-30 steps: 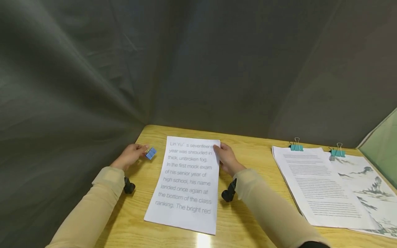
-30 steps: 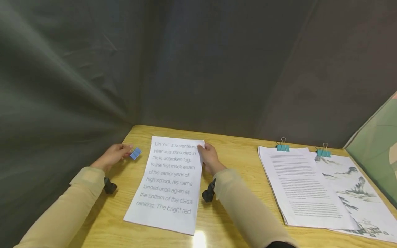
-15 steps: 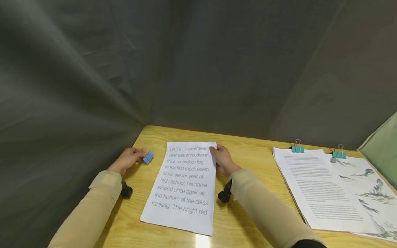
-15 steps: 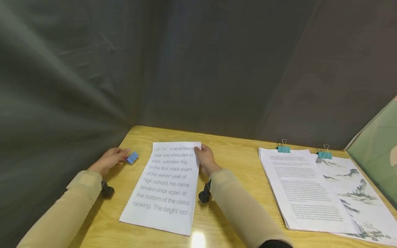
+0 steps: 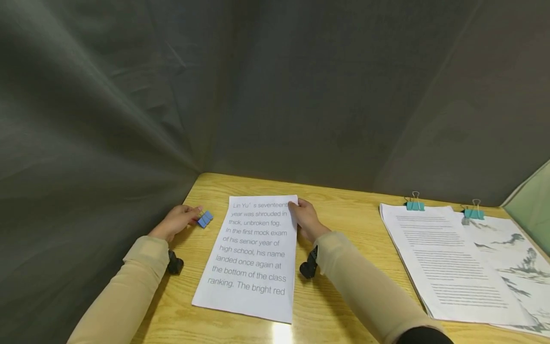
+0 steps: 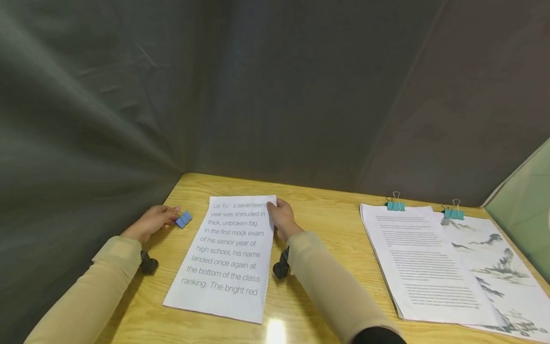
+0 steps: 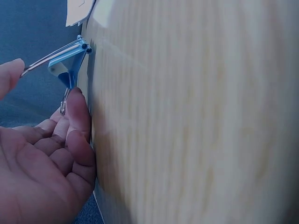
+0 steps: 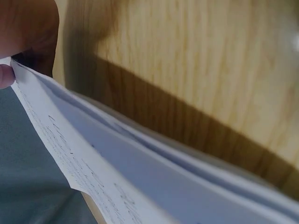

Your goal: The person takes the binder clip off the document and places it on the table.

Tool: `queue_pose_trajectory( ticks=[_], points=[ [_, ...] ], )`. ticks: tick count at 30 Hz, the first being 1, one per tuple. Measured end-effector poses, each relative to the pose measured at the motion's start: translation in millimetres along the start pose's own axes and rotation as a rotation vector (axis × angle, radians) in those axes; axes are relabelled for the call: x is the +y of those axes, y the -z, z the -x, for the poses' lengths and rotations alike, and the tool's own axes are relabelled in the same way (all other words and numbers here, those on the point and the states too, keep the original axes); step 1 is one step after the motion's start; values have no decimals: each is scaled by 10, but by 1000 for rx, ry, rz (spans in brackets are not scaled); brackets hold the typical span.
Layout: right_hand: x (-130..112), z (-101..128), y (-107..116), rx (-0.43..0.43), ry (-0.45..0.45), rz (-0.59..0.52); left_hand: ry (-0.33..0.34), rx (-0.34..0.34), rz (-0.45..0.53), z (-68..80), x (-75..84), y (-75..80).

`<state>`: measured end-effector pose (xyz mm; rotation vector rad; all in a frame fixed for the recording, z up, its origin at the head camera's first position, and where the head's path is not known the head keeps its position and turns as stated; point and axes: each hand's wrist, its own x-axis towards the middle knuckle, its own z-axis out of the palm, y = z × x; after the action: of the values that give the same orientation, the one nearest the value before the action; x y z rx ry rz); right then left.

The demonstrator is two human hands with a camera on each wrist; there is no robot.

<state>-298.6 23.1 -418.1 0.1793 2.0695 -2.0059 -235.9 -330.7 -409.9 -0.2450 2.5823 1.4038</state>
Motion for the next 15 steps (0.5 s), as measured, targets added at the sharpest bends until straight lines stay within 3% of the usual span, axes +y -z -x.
queue_pose_trajectory(
  ticks=[9, 15],
  points=[
    [4, -11, -31, -7, -12, 66, 26, -5, -3, -22, -1, 7],
    [27, -40, -38, -37, -30, 35, 24, -1, 3, -44, -15, 7]
  ],
)
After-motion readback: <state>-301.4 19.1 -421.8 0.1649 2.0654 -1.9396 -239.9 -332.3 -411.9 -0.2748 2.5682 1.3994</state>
